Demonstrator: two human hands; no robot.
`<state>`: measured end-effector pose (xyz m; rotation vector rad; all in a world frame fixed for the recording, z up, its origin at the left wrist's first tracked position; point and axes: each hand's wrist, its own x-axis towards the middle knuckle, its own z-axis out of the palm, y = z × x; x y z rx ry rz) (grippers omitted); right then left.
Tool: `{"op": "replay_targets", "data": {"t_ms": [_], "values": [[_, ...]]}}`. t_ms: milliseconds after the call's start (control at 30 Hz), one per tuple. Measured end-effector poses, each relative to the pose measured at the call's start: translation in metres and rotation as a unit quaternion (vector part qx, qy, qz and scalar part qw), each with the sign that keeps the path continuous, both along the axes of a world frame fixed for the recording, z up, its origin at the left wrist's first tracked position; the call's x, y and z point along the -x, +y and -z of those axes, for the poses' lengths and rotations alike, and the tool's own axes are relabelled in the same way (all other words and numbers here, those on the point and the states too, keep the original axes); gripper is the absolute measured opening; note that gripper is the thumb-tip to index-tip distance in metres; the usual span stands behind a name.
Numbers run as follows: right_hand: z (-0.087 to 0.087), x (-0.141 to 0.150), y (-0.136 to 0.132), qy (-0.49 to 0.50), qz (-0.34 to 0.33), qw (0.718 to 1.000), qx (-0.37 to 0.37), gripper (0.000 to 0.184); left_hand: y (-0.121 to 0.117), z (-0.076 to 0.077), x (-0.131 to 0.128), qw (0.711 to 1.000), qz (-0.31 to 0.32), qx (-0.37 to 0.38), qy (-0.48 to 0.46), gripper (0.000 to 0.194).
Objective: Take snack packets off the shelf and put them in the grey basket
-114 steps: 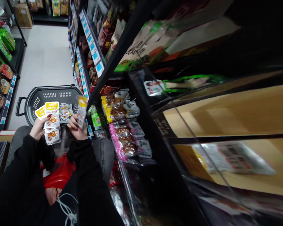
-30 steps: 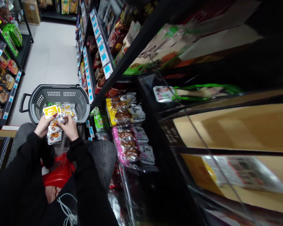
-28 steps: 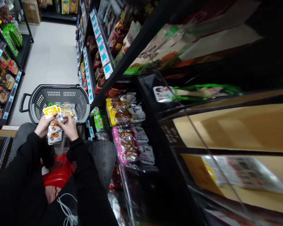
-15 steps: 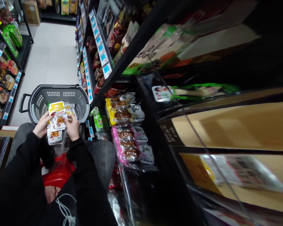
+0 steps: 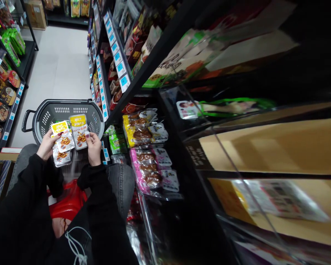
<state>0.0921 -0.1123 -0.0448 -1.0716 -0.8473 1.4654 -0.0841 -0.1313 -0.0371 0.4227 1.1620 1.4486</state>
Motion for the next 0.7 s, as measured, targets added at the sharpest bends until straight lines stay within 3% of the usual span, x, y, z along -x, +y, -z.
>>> {"op": "replay_targets", "data": {"t_ms": [67, 133, 200, 333, 433, 567, 700], "values": [[-0.004, -0.002, -0.001, 0.124, -0.049, 0.990, 0.053, 0.018, 0.000, 0.000, -0.001, 1.000, -0.001, 0.006, -0.003, 0.049], [-0.009, -0.005, -0.004, 0.246, -0.090, 0.961, 0.086, 0.020, 0.000, -0.001, -0.002, 1.000, 0.000, 0.010, -0.005, 0.049], [-0.013, -0.007, -0.007, 0.333, -0.090, 0.933, 0.100, 0.026, -0.001, -0.001, -0.003, 1.000, 0.006, 0.012, -0.004, 0.048], [-0.015, -0.009, -0.009, 0.373, -0.079, 0.918, 0.109, 0.029, -0.001, -0.003, -0.003, 1.000, 0.017, 0.015, -0.004, 0.049], [-0.009, -0.010, -0.005, 0.315, -0.078, 0.943, 0.080, 0.028, -0.001, -0.003, -0.003, 1.000, 0.020, 0.018, 0.000, 0.048], [0.006, -0.013, 0.007, 0.075, -0.007, 0.997, 0.022, 0.020, 0.000, -0.003, -0.003, 1.000, 0.009, 0.017, 0.000, 0.048], [0.019, -0.022, 0.015, -0.174, 0.058, 0.982, -0.041, 0.022, 0.000, -0.004, -0.002, 1.000, 0.006, 0.014, -0.002, 0.050]]}}
